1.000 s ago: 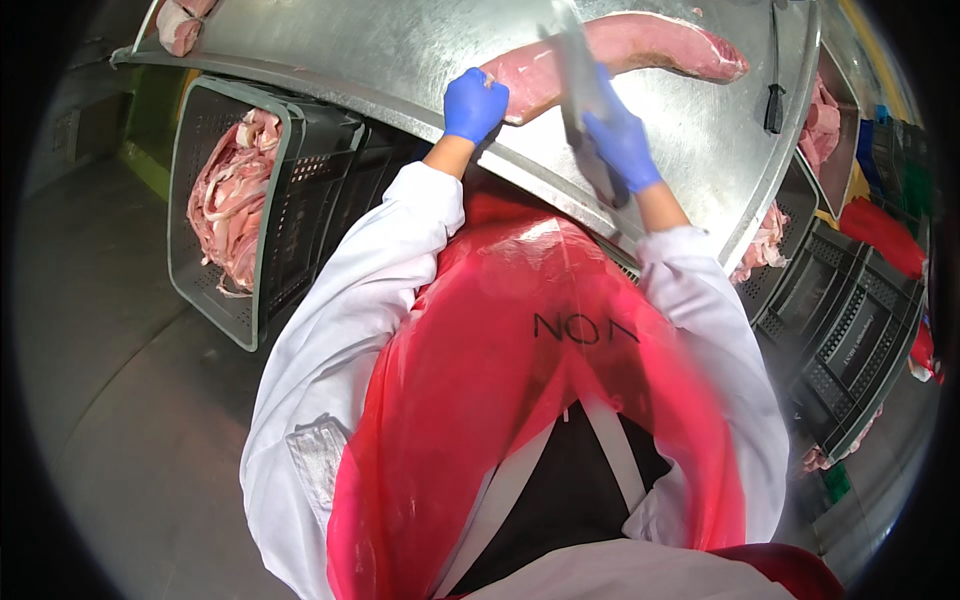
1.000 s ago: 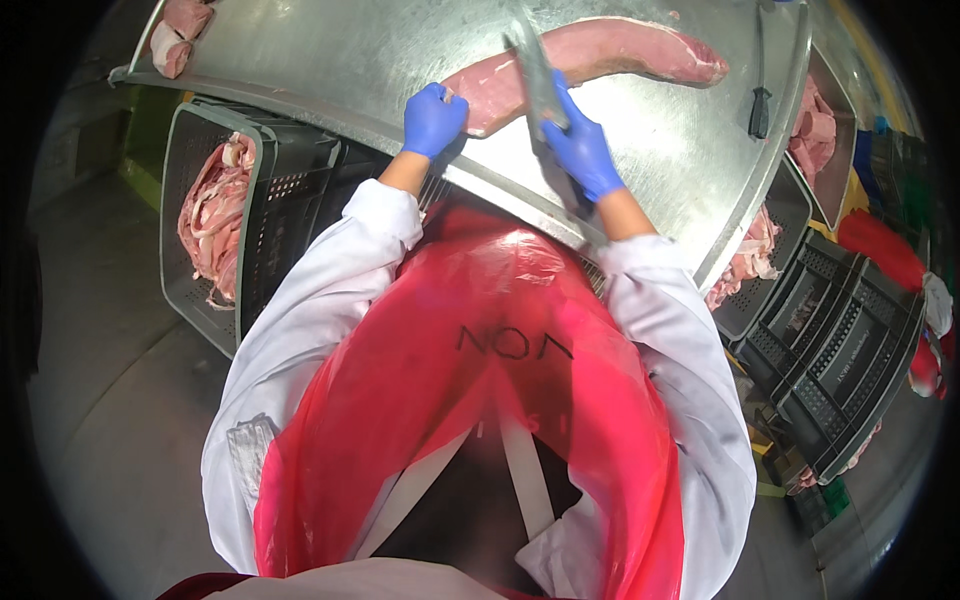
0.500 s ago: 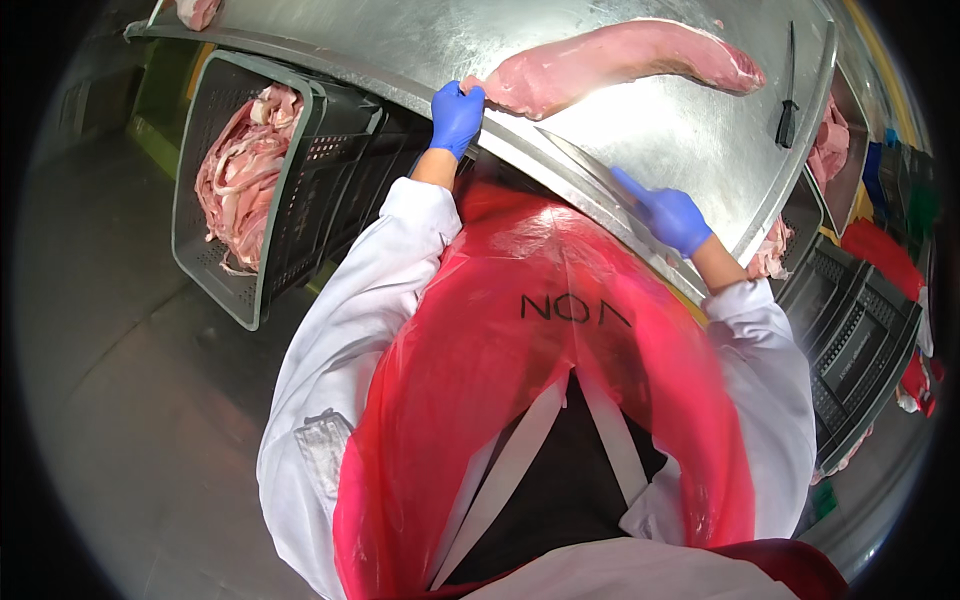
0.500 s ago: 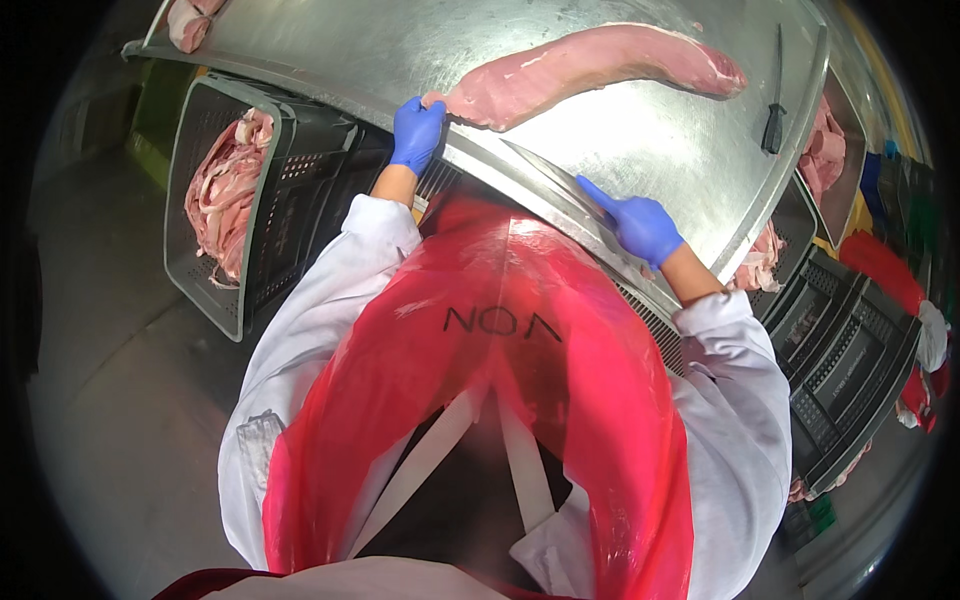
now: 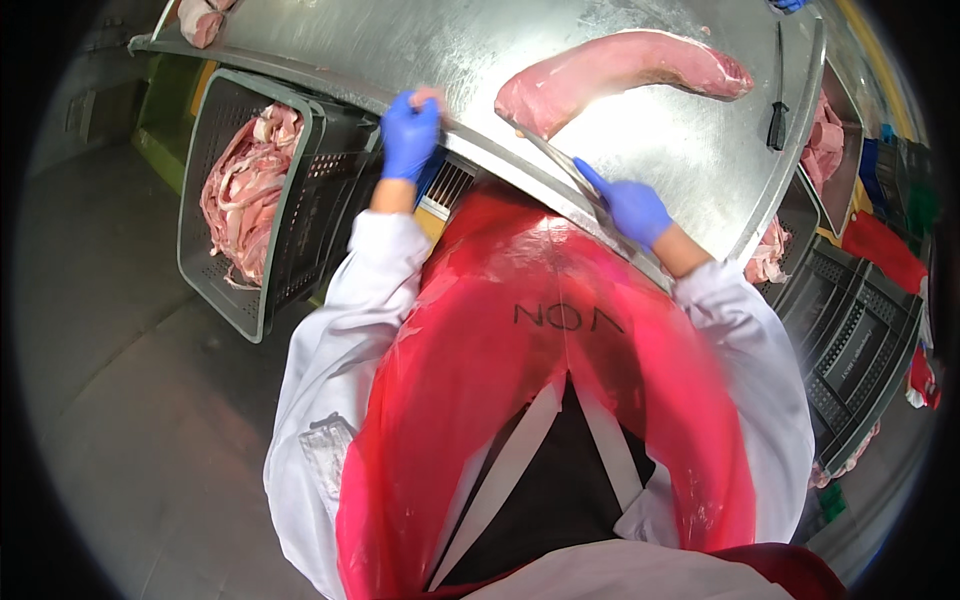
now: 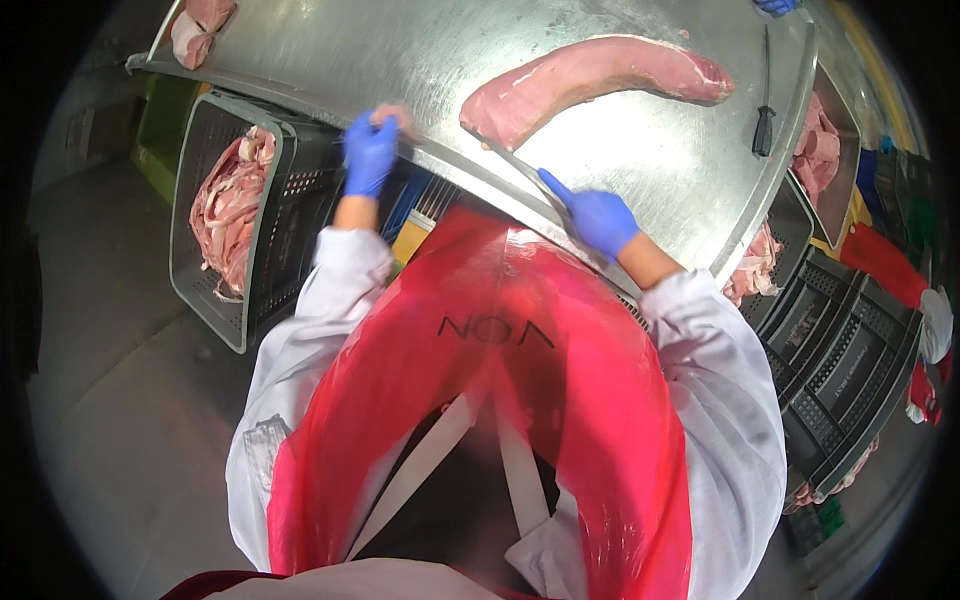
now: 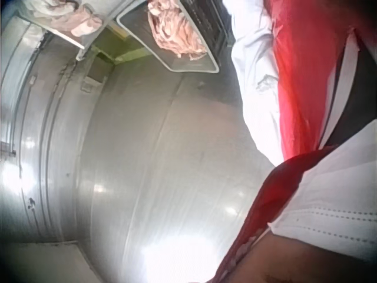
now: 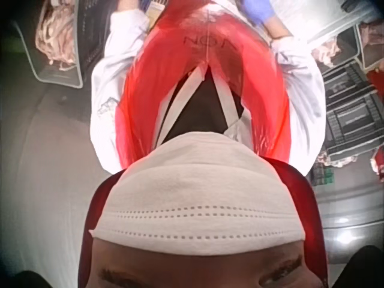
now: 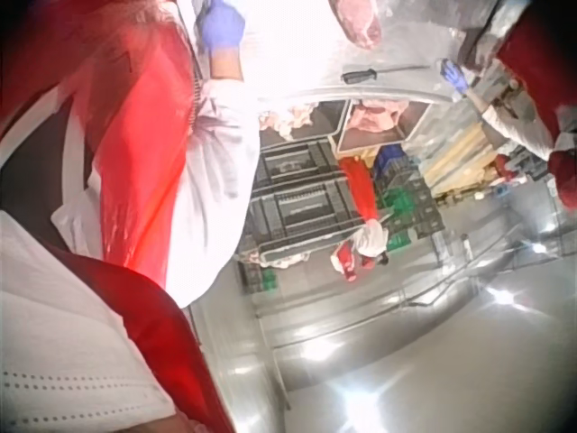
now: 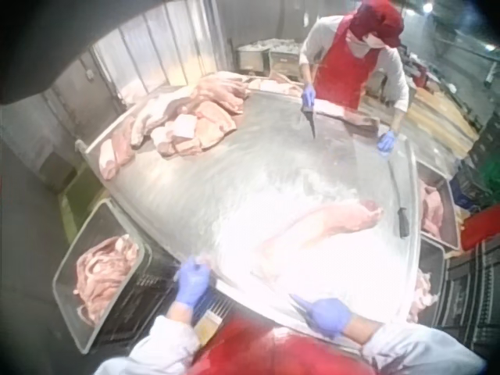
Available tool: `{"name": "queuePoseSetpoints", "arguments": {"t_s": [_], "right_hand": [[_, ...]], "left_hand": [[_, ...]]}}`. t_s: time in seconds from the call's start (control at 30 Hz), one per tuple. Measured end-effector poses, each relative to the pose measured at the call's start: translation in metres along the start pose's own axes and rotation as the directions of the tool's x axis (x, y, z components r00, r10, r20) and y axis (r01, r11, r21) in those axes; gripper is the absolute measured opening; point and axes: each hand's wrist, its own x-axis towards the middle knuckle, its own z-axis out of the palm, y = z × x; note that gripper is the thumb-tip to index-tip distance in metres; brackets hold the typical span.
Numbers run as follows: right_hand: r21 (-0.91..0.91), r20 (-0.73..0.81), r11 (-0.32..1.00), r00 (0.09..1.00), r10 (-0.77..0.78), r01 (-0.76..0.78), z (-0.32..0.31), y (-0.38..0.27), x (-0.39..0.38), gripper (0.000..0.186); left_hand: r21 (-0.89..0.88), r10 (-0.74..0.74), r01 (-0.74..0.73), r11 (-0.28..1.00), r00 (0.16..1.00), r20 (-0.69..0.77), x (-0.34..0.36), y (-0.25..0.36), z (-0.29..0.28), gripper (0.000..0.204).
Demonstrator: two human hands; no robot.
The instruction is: The person uses a knife to trim fat and connective tissue from large cuts of raw meat on a stainless steel table. They repeatedly slice along the surface of the meat, separating the fat layer and placing the trimmed pieces into a nearby bin. The process involves handling multiple large cuts sequentially.
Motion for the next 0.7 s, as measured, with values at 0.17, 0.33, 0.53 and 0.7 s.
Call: {"name": "queuePoseSetpoints", "arguments": {"t_s": [0.17,0.33,0.53,0.7], "right_hand": [[0.386,-0.369,0.910,0.929,0.004,0.149,0.043,0.063,-0.069,0.069],[0.793,-0.320,0.606,0.808,0.494,-0.057,0.039,0.091,-0.090,0.073],[0.918,-0.385,0.374,0.520,0.763,0.132,0.062,0.112,-0.065,0.077],[0.917,-0.389,0.386,0.446,0.806,0.102,0.038,0.103,-0.044,0.080]], "left_hand": [[0.088,0.178,-0.167,0.982,0.975,-0.136,-0.001,0.066,-0.162,0.014],[0.877,-0.297,0.151,0.455,0.955,-0.011,0.011,0.021,-0.332,0.028],[0.588,0.019,-0.260,0.766,0.923,0.384,0.124,0.065,-0.087,0.067],[0.034,0.244,-0.370,0.928,0.675,0.696,0.194,0.106,0.233,0.062]]}}
